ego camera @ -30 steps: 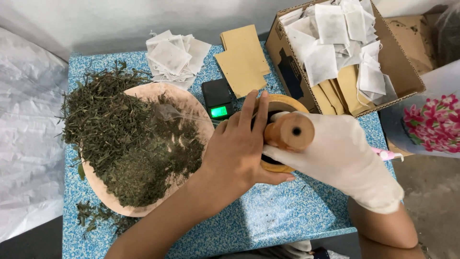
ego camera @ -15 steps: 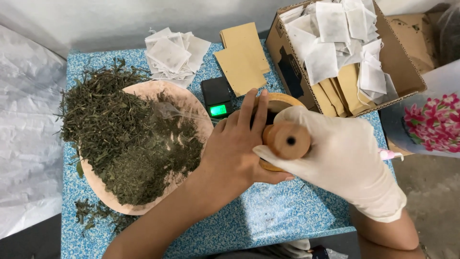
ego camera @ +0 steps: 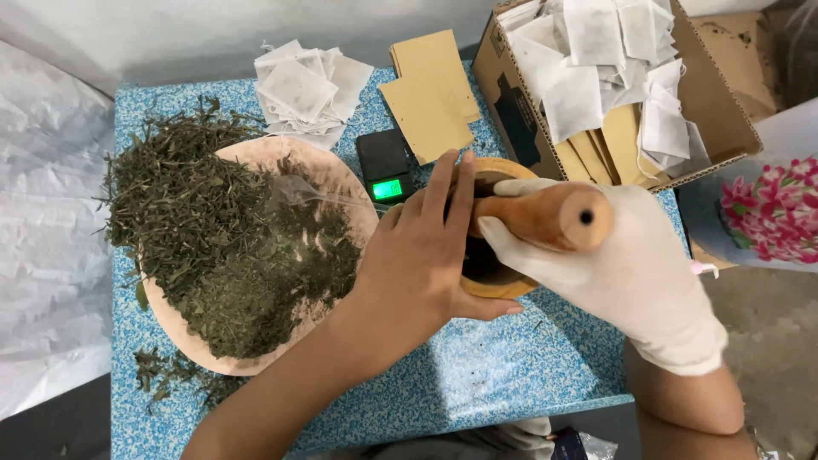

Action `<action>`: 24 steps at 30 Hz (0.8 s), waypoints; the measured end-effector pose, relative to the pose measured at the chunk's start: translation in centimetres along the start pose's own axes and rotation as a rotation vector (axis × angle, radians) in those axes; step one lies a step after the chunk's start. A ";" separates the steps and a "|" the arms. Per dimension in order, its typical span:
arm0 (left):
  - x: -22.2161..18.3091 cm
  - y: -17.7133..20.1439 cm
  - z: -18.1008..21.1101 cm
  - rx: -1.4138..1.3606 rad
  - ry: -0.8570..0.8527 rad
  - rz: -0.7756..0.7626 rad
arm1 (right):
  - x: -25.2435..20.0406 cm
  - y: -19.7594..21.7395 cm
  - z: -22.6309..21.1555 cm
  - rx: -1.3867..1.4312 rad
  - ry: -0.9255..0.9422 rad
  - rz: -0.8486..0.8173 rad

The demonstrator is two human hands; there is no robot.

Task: Grinding dried tea leaves into a finer powder using a wooden mortar and pestle.

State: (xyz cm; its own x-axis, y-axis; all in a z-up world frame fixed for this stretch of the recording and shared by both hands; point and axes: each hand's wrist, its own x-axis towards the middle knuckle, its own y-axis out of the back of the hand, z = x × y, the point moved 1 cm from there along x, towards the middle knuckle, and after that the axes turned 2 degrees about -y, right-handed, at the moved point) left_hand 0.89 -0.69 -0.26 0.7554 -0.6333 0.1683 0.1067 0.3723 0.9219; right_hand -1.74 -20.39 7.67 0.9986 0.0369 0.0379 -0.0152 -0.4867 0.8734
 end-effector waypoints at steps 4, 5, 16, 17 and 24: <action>0.0 0.3 0.1 -0.023 0.023 -0.055 | 0.5 1.0 -0.4 0.162 0.098 -0.183; -0.1 0.5 0.2 -0.027 0.025 -0.060 | 0.2 1.1 0.2 0.163 0.093 -0.188; 0.0 -0.2 -0.1 -0.082 0.032 -0.033 | 0.5 0.1 -1.0 0.249 0.155 -0.041; -0.1 0.3 0.1 -0.082 0.033 -0.035 | 0.5 0.7 -1.1 0.250 0.154 -0.042; 0.0 -0.1 -0.1 -0.038 0.016 -0.051 | 0.0 0.9 0.3 -0.001 0.173 -0.015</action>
State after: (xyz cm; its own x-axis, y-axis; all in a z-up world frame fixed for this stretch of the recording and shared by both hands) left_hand 0.92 -0.65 -0.40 0.7588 -0.6409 0.1159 0.1691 0.3657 0.9152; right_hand -1.76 -21.08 8.33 0.9750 0.1939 0.1083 -0.0008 -0.4843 0.8749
